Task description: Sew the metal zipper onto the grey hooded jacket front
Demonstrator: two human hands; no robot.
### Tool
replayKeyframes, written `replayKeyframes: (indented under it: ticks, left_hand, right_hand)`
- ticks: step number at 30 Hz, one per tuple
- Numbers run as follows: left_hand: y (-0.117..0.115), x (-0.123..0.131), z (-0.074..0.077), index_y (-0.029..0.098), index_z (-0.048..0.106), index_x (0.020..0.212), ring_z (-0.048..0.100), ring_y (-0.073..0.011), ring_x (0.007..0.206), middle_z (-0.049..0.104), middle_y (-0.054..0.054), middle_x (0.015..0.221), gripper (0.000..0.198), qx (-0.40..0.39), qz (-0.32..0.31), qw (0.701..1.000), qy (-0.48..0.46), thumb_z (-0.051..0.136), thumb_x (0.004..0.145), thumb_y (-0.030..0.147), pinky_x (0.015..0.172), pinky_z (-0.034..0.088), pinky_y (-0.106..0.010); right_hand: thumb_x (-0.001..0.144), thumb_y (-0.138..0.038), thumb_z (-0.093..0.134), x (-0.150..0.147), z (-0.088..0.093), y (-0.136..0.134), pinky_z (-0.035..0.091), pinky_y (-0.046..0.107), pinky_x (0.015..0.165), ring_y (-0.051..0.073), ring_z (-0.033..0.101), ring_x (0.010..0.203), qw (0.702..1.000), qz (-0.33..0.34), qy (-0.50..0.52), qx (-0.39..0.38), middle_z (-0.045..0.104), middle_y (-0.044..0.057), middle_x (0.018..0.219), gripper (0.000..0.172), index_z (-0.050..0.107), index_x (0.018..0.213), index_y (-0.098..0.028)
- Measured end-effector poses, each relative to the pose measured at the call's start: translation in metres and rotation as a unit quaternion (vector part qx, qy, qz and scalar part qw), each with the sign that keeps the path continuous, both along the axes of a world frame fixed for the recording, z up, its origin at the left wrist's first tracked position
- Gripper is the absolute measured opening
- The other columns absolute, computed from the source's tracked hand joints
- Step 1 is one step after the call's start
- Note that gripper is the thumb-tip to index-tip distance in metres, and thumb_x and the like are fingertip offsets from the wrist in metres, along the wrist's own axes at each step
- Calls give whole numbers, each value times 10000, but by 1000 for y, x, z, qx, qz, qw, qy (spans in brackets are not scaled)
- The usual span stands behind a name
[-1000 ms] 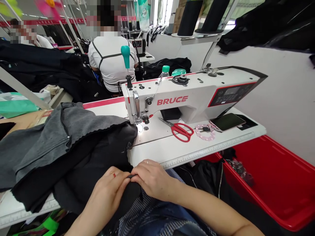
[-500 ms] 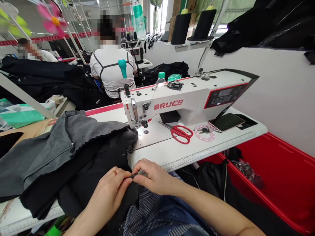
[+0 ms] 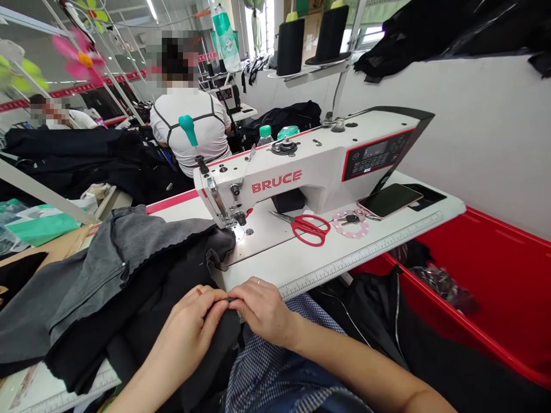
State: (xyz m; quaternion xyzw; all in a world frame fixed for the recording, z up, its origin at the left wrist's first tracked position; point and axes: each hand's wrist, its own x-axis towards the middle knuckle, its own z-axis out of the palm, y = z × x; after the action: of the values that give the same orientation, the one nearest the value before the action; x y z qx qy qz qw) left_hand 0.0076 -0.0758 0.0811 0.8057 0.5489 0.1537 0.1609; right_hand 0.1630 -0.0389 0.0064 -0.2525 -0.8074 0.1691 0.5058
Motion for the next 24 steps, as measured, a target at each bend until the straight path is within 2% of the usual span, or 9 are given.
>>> replayKeyframes:
  ticks: [3, 5, 8, 12, 14, 17, 21, 24]
  left_hand:
    - [14, 13, 1, 173, 565, 883, 529, -168, 718, 569, -29, 744, 205, 33, -49, 995, 86, 364, 891, 217, 641, 451, -291]
    - [27, 26, -5, 136, 572, 866, 522, -198, 710, 566, -63, 733, 238, 65, -115, 977, 168, 336, 883, 156, 653, 455, -340]
    - [52, 46, -24, 98, 575, 868, 528, -229, 731, 577, -104, 747, 246, 79, -208, 945, 240, 330, 856, 89, 681, 452, -394]
    - [85, 64, -51, 140, 590, 840, 559, -201, 750, 607, -73, 747, 236, 53, -260, 939, 218, 364, 881, 196, 716, 453, -339]
    - [96, 63, -61, 168, 595, 866, 579, -172, 761, 630, -51, 779, 272, 33, -250, 947, 198, 346, 899, 271, 712, 452, -285]
    - [102, 47, -67, 198, 589, 929, 608, -144, 759, 657, -28, 824, 284, -4, -193, 964, 180, 330, 904, 311, 665, 447, -227]
    - [113, 12, -62, 164, 612, 816, 627, -177, 707, 663, -49, 739, 286, -50, -99, 974, 196, 346, 880, 248, 620, 438, -249]
    - [130, -9, -56, 156, 618, 701, 620, -194, 691, 646, -69, 718, 271, -73, -51, 972, 216, 398, 841, 227, 599, 425, -259]
  right_hand:
    - [927, -261, 299, 11, -4, 3, 411, 292, 641, 166, 478, 660, 998, -33, -55, 1, 584, 72, 723, 294, 540, 838, -118]
    - [917, -248, 317, 23, -7, 4, 402, 280, 654, 164, 487, 689, 990, -50, -116, -68, 580, 64, 746, 254, 526, 836, -128]
    - [895, -209, 372, 46, -14, 8, 379, 254, 645, 146, 509, 697, 956, -87, -218, -178, 579, 40, 742, 181, 517, 807, -144]
    - [878, -191, 393, 70, -22, 18, 347, 280, 645, 161, 534, 672, 928, -141, -280, -201, 595, 44, 711, 193, 532, 755, -139]
    - [874, -194, 394, 71, -24, 26, 338, 295, 669, 170, 554, 693, 916, -152, -310, -203, 612, 53, 725, 199, 549, 762, -136]
    - [866, -199, 394, 56, -21, 43, 333, 304, 696, 176, 580, 724, 903, -145, -351, -202, 635, 64, 755, 207, 570, 779, -134]
    - [875, -247, 373, 12, -12, 70, 351, 327, 721, 200, 605, 747, 891, -113, -394, -195, 653, 81, 783, 260, 591, 790, -136]
    - [854, -264, 404, -17, -4, 94, 373, 342, 740, 213, 615, 754, 880, -91, -423, -196, 661, 93, 790, 251, 609, 787, -135]
